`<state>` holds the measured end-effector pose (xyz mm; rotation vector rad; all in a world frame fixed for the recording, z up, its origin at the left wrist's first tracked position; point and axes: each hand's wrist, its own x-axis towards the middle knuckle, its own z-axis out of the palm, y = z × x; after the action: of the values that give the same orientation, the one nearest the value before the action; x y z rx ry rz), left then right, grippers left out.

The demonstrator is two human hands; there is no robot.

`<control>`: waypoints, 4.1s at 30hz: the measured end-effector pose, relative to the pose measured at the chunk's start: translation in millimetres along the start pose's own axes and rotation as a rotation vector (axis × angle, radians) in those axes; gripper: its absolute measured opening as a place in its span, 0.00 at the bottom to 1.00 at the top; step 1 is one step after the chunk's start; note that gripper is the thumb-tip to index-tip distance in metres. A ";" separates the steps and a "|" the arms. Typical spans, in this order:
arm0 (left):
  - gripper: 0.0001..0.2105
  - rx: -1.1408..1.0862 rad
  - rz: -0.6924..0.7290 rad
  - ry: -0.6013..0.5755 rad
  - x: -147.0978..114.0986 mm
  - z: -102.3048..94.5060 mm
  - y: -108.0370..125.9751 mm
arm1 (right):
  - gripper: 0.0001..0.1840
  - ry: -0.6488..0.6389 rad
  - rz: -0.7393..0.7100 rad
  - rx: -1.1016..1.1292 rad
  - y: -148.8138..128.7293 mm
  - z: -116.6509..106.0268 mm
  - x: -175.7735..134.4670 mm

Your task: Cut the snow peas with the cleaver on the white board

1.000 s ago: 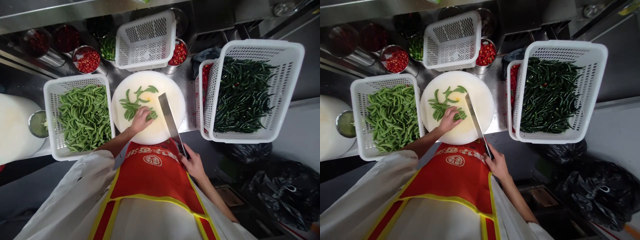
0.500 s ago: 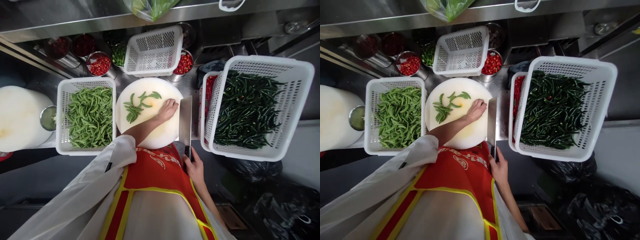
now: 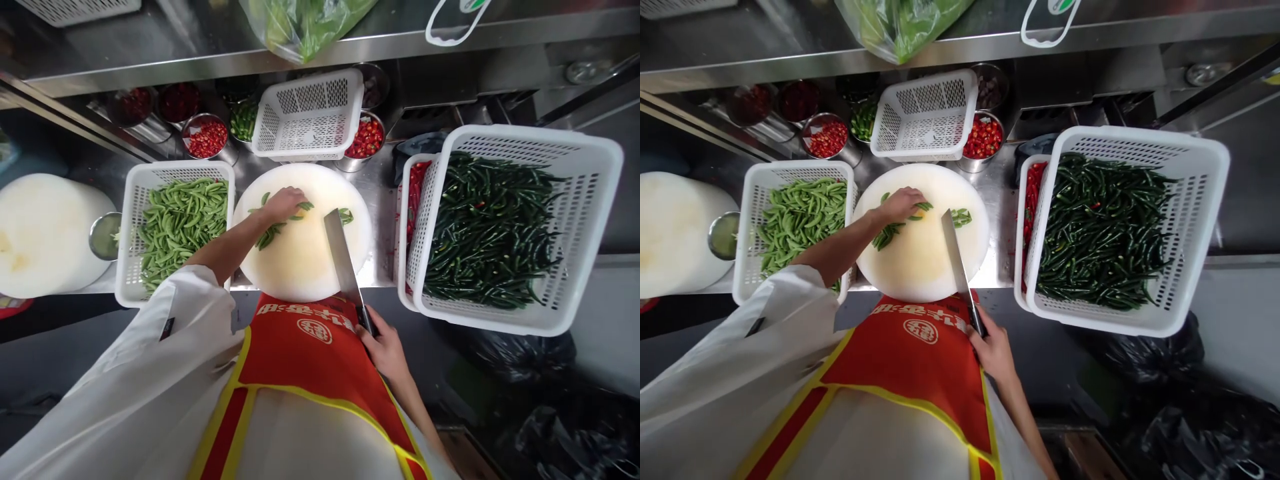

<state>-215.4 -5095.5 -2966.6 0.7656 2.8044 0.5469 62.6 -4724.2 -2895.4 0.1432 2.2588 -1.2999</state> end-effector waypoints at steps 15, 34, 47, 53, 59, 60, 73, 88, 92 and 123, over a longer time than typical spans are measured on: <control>0.12 -0.027 -0.012 -0.017 -55.3 15.8 56.9 | 0.35 -0.074 0.035 -0.016 -14.2 11.1 23.7; 0.05 -0.358 -0.061 0.365 -100.9 78.6 97.1 | 0.22 -0.090 -0.095 -0.459 -60.2 11.8 16.6; 0.08 -0.280 0.126 0.243 -84.3 81.4 88.3 | 0.19 -0.186 -0.053 -0.602 -58.1 34.2 41.7; 0.10 -0.243 0.048 0.313 -96.4 55.6 75.5 | 0.22 -0.090 -0.079 -0.398 -54.3 27.0 51.0; 0.15 -0.162 -0.130 0.215 -129.1 0.8 -2.1 | 0.23 -0.314 -0.123 -0.267 -43.5 4.8 11.6; 0.17 -0.155 -0.097 0.144 -133.5 -4.4 -11.3 | 0.23 -0.330 -0.122 -0.264 -41.1 2.9 10.0; 0.10 -0.097 -0.174 0.213 -114.9 21.0 22.3 | 0.32 -0.168 -0.005 -0.310 -29.3 5.3 46.3; 0.22 -0.111 -0.368 0.375 -73.6 48.7 51.1 | 0.28 -0.175 -0.066 -0.235 -31.6 5.8 57.4; 0.19 -0.108 -0.242 0.286 -79.3 55.0 65.9 | 0.27 -0.176 -0.075 -0.241 -33.0 4.8 57.8; 0.10 -0.079 -0.251 0.229 -159.0 41.5 36.4 | 0.26 -0.168 -0.088 -0.365 -41.9 15.5 23.5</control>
<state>-52.5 -5136.7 -2977.7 0.3467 3.0015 0.7352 34.2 -4763.2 -2880.6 -0.1905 2.3311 -0.8830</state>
